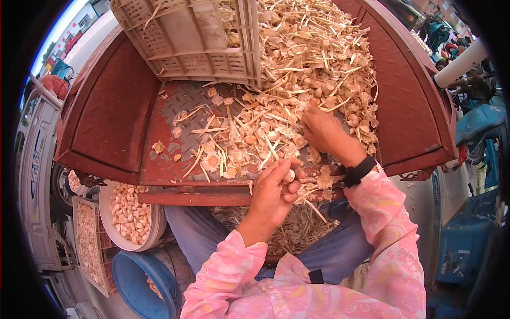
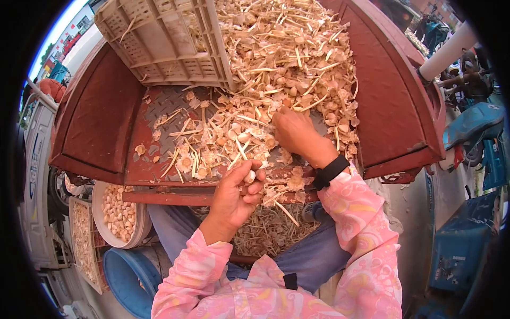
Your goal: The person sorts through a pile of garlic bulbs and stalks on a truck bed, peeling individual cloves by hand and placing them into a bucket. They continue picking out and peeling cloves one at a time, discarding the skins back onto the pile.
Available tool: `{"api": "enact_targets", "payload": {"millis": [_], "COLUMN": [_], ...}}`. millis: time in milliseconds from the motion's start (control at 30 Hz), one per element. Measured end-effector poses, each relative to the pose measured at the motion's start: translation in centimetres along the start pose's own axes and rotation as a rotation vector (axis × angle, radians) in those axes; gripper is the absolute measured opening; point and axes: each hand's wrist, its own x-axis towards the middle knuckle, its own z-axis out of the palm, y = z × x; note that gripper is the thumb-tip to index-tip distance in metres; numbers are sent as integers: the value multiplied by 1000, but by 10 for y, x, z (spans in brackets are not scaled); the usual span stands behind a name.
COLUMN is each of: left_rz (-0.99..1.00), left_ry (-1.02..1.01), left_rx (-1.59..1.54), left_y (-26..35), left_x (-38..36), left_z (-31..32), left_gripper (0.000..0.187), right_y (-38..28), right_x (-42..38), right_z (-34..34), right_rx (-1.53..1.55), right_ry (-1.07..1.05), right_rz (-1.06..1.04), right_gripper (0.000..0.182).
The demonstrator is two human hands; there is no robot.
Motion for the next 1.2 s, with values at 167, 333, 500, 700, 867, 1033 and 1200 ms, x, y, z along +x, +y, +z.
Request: {"api": "enact_targets", "payload": {"millis": [167, 333, 500, 700, 867, 1033, 1200], "left_rz": [-98, -259, 87, 956, 1172, 743, 362], "left_ry": [129, -44, -95, 591, 1148, 303, -17], "left_rx": [-23, -409, -536, 498, 1259, 893, 508], "left_y": [1, -3, 73, 207, 193, 64, 9], "left_x": [1, 1, -72, -198, -199, -95, -14], "left_z": [17, -19, -43, -193, -210, -28, -3], "left_gripper": [33, 28, 28, 26, 30, 41, 41], "right_y": [-29, -57, 23, 29, 28, -19, -55], "right_x": [-29, -54, -43, -37, -33, -44, -56], "right_z": [-33, -44, -36, -19, -21, -14, -19], "right_rx": [434, 471, 382, 24, 192, 1139, 1039], "right_ry": [115, 66, 311, 106, 70, -51, 24], "right_rz": [-221, -352, 40, -83, -13, 82, -76], "right_gripper": [10, 12, 8, 19, 19, 16, 20]}}
